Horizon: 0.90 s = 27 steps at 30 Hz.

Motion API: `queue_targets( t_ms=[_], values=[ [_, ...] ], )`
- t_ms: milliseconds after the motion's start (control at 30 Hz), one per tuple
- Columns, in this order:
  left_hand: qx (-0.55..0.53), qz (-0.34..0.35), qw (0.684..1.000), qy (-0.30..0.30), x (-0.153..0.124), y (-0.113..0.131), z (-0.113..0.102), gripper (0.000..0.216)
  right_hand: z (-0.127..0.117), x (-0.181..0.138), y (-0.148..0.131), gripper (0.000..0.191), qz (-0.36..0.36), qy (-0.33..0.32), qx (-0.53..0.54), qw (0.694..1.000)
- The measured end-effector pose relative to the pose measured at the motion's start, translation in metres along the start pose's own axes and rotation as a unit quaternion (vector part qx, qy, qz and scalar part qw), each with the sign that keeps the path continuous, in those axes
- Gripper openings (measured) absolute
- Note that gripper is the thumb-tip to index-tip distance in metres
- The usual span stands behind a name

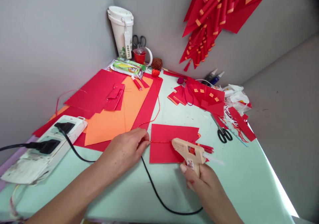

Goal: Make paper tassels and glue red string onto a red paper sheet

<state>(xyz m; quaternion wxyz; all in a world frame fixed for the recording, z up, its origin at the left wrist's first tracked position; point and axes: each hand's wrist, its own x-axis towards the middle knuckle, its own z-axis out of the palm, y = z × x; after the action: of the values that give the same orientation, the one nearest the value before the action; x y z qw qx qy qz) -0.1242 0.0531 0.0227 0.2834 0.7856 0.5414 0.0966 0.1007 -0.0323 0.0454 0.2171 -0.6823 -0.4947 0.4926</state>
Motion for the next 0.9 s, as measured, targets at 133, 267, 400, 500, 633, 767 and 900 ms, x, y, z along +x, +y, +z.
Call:
queue_targets(
  t_ms=[133,267,400,500,633,767,900],
  values=[
    [-0.002,0.0,1.0,0.003,0.0,0.0,0.001,0.016,0.0,0.001,-0.001,0.047,0.006,0.0,-0.006,1.0],
    [0.0,0.0,1.0,0.001,0.0,0.0,0.001,0.016,0.001,0.001,0.001,0.045,0.011,0.008,-0.019,1.0],
    [0.002,-0.003,1.0,0.001,0.001,0.0,0.0,0.016,0.0,0.002,0.005,0.041,-0.011,0.015,-0.021,1.0],
    [0.007,-0.002,1.0,0.001,0.001,0.001,-0.001,0.017,0.0,0.002,0.007,0.038,-0.024,0.02,-0.018,0.999],
    [0.003,0.001,1.0,-0.003,0.001,0.001,-0.001,0.016,0.0,0.001,0.007,0.036,-0.016,0.009,-0.018,1.0],
    [0.002,-0.001,1.0,-0.003,0.001,0.0,0.0,0.016,0.001,0.001,0.008,0.036,-0.005,0.002,-0.019,1.0],
    [0.0,-0.002,1.0,0.003,0.0,-0.001,0.001,0.015,0.001,0.001,0.01,0.037,-0.015,0.019,-0.019,1.0]
  ],
)
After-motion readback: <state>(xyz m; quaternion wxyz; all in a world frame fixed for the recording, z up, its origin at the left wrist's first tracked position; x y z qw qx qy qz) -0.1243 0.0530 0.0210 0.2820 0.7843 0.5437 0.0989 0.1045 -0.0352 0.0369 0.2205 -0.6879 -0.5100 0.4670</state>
